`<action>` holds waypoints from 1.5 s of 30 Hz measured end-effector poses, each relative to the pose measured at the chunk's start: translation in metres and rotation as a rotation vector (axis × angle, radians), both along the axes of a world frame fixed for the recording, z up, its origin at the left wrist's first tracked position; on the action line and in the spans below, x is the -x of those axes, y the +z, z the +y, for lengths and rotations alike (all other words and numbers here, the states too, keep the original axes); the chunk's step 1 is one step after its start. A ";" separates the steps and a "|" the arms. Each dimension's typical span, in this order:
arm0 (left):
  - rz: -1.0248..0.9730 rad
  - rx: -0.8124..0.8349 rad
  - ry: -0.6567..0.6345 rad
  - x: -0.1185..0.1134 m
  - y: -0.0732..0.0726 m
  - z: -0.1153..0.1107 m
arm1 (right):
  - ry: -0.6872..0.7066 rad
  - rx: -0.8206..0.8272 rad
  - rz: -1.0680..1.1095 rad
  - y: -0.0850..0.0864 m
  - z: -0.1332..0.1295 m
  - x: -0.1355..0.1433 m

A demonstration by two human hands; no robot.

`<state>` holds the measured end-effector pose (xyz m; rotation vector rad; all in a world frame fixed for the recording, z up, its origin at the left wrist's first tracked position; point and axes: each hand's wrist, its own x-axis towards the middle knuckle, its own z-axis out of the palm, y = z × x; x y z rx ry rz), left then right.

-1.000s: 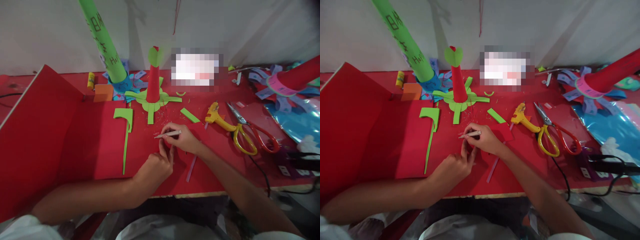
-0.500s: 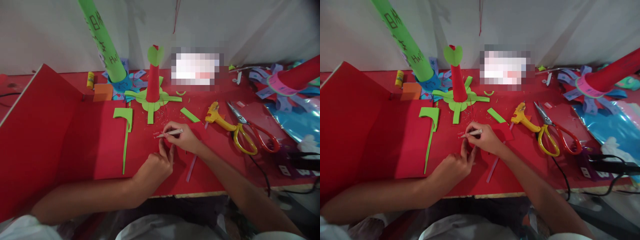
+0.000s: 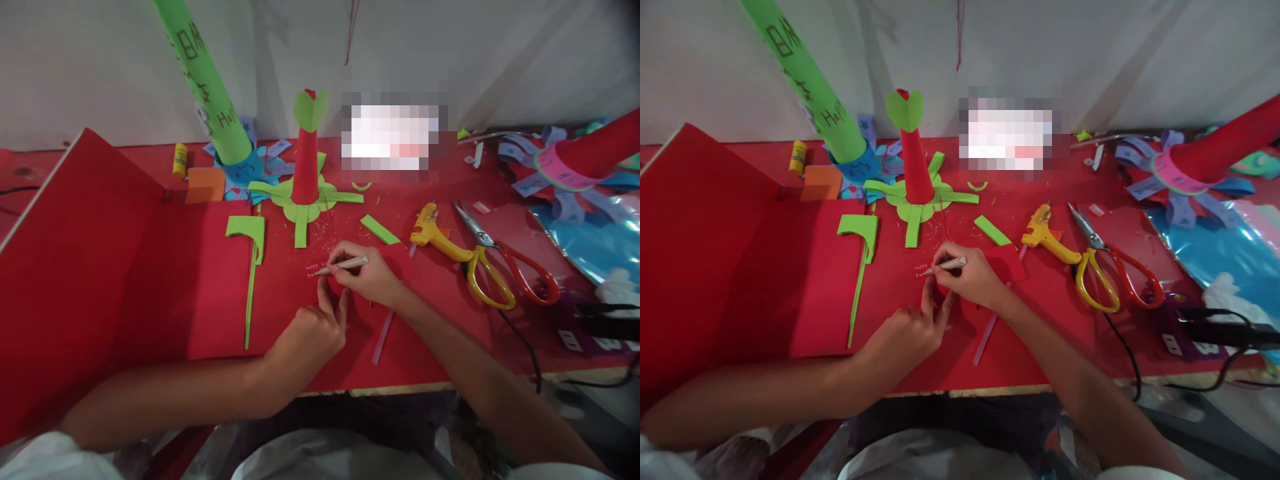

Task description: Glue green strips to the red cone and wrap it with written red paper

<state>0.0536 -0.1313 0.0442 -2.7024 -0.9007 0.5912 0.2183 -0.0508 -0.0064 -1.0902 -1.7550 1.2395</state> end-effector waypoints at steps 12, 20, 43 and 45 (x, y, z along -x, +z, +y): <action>-0.007 -0.026 -0.002 0.000 -0.003 0.000 | -0.002 -0.008 -0.026 0.002 -0.001 0.000; -0.015 0.002 0.023 0.001 -0.001 -0.001 | -0.033 -0.004 0.008 0.001 -0.001 -0.002; -0.013 -0.009 0.019 0.000 0.000 -0.001 | -0.061 -0.032 -0.004 0.000 0.000 -0.002; -0.028 0.008 0.037 0.000 0.001 -0.001 | -0.068 -0.030 -0.006 -0.001 0.001 -0.002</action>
